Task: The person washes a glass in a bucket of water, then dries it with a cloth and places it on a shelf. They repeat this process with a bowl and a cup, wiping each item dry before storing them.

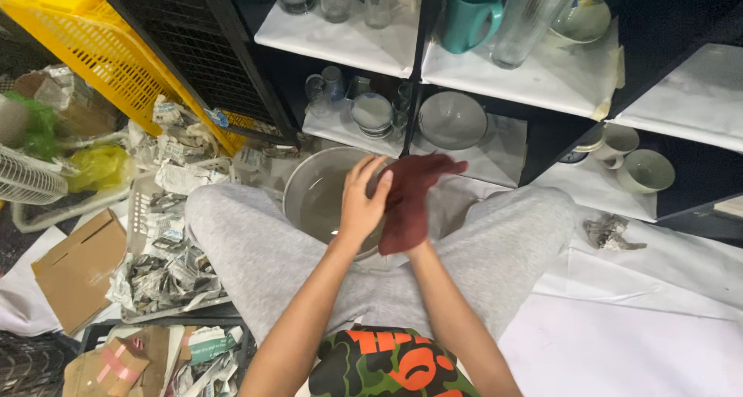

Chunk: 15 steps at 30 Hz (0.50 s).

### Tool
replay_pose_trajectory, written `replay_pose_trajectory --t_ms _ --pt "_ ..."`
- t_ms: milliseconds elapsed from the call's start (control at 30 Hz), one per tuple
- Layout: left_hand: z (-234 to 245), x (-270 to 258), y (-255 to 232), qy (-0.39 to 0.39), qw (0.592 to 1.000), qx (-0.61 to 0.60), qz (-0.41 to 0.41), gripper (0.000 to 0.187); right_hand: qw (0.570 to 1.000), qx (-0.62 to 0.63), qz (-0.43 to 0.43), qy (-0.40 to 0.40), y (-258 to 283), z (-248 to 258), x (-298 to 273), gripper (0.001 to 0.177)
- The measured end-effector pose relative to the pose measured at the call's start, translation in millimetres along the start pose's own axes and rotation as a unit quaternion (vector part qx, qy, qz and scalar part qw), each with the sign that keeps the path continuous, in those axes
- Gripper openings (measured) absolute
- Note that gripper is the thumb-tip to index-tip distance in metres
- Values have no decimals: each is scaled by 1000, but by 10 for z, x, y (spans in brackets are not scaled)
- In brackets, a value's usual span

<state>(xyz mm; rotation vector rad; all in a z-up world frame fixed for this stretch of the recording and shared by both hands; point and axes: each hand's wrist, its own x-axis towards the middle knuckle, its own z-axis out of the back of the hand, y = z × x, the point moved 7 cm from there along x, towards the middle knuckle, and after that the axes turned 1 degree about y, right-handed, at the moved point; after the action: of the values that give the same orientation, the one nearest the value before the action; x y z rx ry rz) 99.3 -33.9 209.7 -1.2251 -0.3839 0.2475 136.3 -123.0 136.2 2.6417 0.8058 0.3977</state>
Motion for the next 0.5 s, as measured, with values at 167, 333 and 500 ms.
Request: replay_pose_trajectory --t_ms 167,333,500 --pt "-452 -419 651 138 637 -706 277 64 859 -491 54 -132 -215 -66 -11 49" --pt "-280 -617 1035 137 677 -716 104 57 576 -808 -48 115 -93 49 -150 49" --pt "-243 -559 1667 64 787 -584 187 48 822 -477 -102 -294 830 1340 351 56"
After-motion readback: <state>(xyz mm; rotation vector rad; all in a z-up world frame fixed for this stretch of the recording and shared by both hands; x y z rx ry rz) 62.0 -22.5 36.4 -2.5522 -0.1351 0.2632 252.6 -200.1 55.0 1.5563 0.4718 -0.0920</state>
